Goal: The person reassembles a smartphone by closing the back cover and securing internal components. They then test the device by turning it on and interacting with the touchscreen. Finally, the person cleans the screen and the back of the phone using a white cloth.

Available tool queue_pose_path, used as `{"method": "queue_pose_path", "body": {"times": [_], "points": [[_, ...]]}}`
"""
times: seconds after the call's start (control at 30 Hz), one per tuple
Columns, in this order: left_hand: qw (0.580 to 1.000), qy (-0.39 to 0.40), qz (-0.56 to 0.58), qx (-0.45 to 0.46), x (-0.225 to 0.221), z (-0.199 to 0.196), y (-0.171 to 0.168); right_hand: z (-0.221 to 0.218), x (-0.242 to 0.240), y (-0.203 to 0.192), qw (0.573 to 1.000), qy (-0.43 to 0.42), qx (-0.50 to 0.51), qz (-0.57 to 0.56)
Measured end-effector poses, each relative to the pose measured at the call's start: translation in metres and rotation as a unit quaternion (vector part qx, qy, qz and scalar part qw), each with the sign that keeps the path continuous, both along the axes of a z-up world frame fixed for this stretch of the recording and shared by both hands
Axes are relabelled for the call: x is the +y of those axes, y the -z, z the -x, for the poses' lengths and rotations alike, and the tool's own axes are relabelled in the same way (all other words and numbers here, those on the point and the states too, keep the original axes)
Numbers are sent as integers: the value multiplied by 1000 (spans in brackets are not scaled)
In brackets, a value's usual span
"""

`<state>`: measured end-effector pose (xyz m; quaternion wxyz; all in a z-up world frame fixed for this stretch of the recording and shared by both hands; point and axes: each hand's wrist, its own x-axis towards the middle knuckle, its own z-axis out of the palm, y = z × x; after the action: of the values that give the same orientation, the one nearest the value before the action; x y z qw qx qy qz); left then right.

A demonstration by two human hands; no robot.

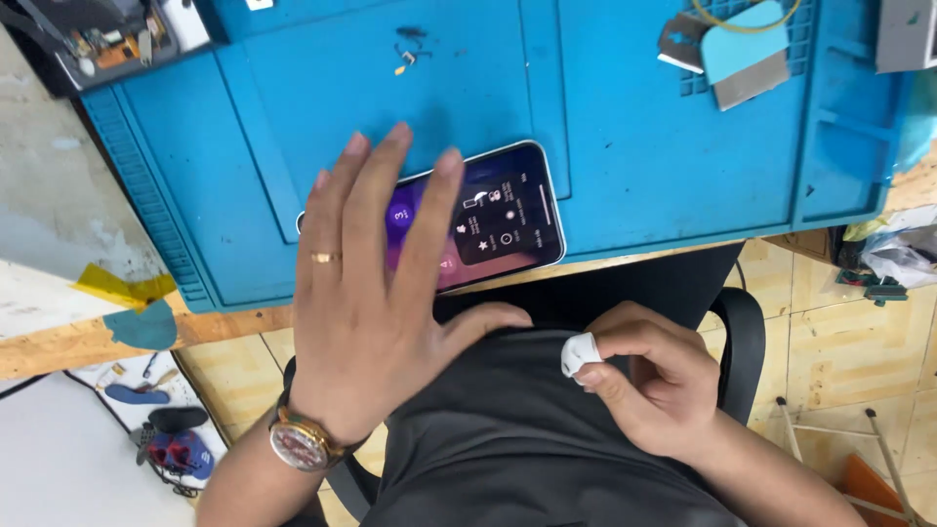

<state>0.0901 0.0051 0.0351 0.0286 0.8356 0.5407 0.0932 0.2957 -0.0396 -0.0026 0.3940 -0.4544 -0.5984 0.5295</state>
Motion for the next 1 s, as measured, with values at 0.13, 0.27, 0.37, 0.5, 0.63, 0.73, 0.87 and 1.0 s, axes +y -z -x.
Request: {"method": "queue_pose_path", "body": {"times": [0.13,0.27,0.37,0.5,0.63,0.73,0.87,1.0], "points": [[996,-57,-38,63,7,-4,7,-7,4,-2,1000,23,17,10],[995,-62,-24,73,7,-3,11,-12,8,-5,999,42,23,-3],[995,-60,-40,73,9,-4,7,-13,13,-17,998,51,14,-37],[996,-66,-42,28,6,-3,-1,-11,18,-36,987,127,-26,-93],[951,-131,24,-280,-8,11,-26,-7,19,-51,976,95,-34,-193],[519,-103,164,-832,-31,-8,-31,15,21,-81,953,-64,-94,-282],[353,-131,267,-887,-71,-16,-13,47,24,-97,870,-165,-145,-442],[328,-97,415,-843,-74,-22,-3,46,25,-91,877,-81,-216,-421]]}}
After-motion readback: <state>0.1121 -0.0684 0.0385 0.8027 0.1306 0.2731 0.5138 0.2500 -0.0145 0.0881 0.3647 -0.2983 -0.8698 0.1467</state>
